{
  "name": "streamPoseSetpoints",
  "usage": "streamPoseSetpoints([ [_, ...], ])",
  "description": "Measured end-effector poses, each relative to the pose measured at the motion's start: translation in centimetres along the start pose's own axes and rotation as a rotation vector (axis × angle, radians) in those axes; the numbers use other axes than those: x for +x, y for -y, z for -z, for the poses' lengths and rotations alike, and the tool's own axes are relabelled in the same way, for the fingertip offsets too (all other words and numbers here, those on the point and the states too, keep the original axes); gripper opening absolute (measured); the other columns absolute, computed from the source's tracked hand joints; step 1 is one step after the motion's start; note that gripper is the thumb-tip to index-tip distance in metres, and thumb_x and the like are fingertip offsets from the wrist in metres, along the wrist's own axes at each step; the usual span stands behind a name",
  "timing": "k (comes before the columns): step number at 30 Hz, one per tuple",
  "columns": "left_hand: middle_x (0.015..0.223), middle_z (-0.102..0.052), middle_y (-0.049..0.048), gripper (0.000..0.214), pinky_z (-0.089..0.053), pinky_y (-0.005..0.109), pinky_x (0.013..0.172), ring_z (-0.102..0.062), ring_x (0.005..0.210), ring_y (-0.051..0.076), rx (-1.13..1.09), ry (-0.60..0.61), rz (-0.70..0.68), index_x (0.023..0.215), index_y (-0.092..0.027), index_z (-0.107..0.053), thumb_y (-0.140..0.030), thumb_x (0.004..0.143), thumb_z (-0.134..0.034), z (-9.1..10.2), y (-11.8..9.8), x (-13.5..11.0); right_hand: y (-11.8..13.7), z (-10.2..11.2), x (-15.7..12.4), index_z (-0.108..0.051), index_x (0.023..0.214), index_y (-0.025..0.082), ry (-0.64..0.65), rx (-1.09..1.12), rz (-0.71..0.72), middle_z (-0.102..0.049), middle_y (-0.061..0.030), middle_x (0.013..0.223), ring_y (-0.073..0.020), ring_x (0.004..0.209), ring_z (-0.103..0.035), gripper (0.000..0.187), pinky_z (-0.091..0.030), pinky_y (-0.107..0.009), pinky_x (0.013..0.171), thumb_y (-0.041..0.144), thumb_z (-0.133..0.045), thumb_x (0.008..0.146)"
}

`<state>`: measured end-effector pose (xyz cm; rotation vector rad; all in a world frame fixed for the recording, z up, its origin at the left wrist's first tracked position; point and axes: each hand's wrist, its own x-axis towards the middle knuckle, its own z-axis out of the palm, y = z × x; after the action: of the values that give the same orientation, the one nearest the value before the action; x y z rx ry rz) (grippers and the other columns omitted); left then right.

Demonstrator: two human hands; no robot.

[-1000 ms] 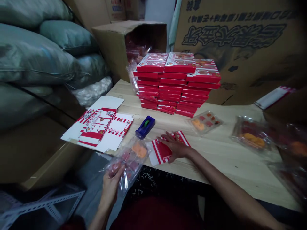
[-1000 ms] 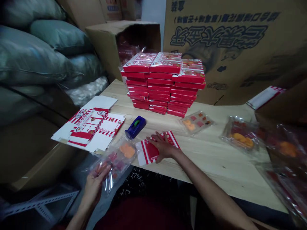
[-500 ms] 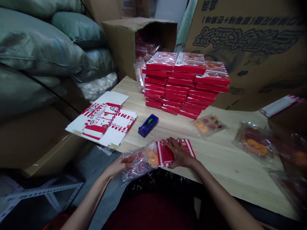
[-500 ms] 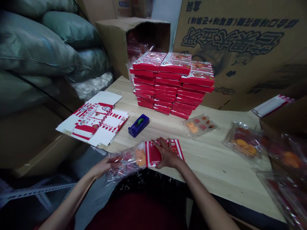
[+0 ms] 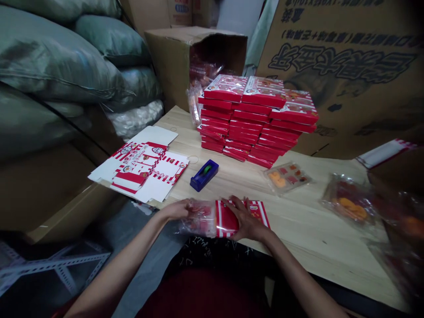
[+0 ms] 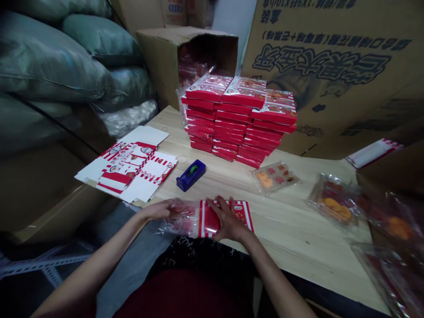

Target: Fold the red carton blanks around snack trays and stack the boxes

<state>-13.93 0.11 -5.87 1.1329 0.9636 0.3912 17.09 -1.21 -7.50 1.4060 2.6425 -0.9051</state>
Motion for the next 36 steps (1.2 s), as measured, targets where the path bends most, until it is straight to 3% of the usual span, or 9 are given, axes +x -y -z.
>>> streamPoseSetpoints([
  [2,0.074,-0.075,0.0077,0.037,-0.052,0.031,0.064,-0.066,0.069,0.024,-0.022,-0.041,-0.005,0.087,-0.01,-0.078,-0.031,0.058,-0.089,-1.2,-0.1,1.6,0.1,-0.1,-0.2,-0.015,0.167,0.022,0.004,-0.005,-0.022,-0.021,-0.0242,0.168,-0.0385,0.161,-0.006,0.134,0.014,-0.063,0.124,0.037,-0.089,0.056],
  [5,0.081,-0.075,0.0073,0.053,-0.051,0.029,0.066,-0.067,0.071,0.021,-0.057,-0.152,-0.058,0.099,-0.012,-0.073,-0.039,0.058,-0.092,-2.3,-0.1,2.4,-0.1,0.0,-0.8,-0.013,0.167,0.023,-0.033,0.006,-0.08,-0.023,-0.023,0.166,-0.0382,0.161,-0.008,0.134,0.012,-0.062,0.125,0.038,-0.088,0.057],
  [8,0.087,-0.075,0.0059,0.062,-0.049,0.027,0.067,-0.067,0.074,0.019,-0.075,-0.273,-0.104,0.11,-0.014,-0.067,-0.051,0.065,-0.089,-2.2,0.0,0.9,-0.1,0.0,-1.6,-0.012,0.167,0.025,-0.11,0.014,-0.114,-0.026,-0.02,0.163,-0.0404,0.159,-0.013,0.13,0.009,-0.063,0.125,0.036,-0.086,0.06],
  [11,0.084,-0.075,0.0053,0.055,-0.042,0.024,0.059,-0.062,0.066,0.016,-0.063,-0.369,-0.14,0.108,-0.015,-0.067,-0.058,0.076,-0.08,-1.9,-0.4,-1.5,0.8,-0.1,-2.2,-0.009,0.167,0.029,-0.256,-0.005,-0.046,-0.029,-0.0165,0.161,-0.0415,0.158,-0.018,0.127,0.007,-0.063,0.126,0.035,-0.083,0.064],
  [15,0.074,-0.073,0.0046,0.036,-0.035,0.024,0.055,-0.058,0.061,0.016,0.118,-0.489,-0.198,0.095,-0.014,-0.07,-0.049,0.085,-0.07,-3.0,-2.9,-3.7,2.8,0.0,-2.8,-0.002,0.166,0.033,-0.459,-0.05,0.057,-0.029,-0.0173,0.157,-0.0431,0.153,-0.026,0.128,0.002,-0.067,0.126,0.034,-0.082,0.066],
  [20,0.069,-0.071,0.0026,0.015,-0.038,0.027,0.06,-0.06,0.062,0.018,0.472,-0.602,-0.278,0.088,-0.018,-0.069,-0.03,0.09,-0.06,-6.1,-6.6,-4.1,4.3,-0.2,-3.3,0.003,0.165,0.033,-0.569,-0.094,0.059,-0.03,-0.0183,0.153,-0.0472,0.148,-0.031,0.134,-0.005,-0.073,0.123,0.027,-0.081,0.062],
  [31,0.077,-0.073,0.0054,0.017,-0.038,0.028,0.065,-0.064,0.071,0.019,0.642,-0.404,-0.393,0.085,-0.018,-0.069,-0.018,0.092,-0.054,-10.4,-8.3,-1.4,5.0,0.0,-5.5,0.0,0.165,0.035,-0.719,0.039,0.007,-0.03,-0.0135,0.15,-0.0424,0.144,-0.035,0.131,-0.013,-0.07,0.125,0.024,-0.081,0.063],
  [36,0.073,-0.071,0.006,0.021,-0.039,0.029,0.066,-0.063,0.068,0.019,0.748,-0.358,-0.411,0.08,-0.017,-0.069,-0.01,0.089,-0.052,-11.3,-8.6,1.2,4.9,0.0,-5.2,0.002,0.165,0.036,-0.802,0.05,-0.051,-0.028,-0.0141,0.15,-0.0443,0.141,-0.037,0.13,-0.018,-0.069,0.123,0.027,-0.081,0.065],
])
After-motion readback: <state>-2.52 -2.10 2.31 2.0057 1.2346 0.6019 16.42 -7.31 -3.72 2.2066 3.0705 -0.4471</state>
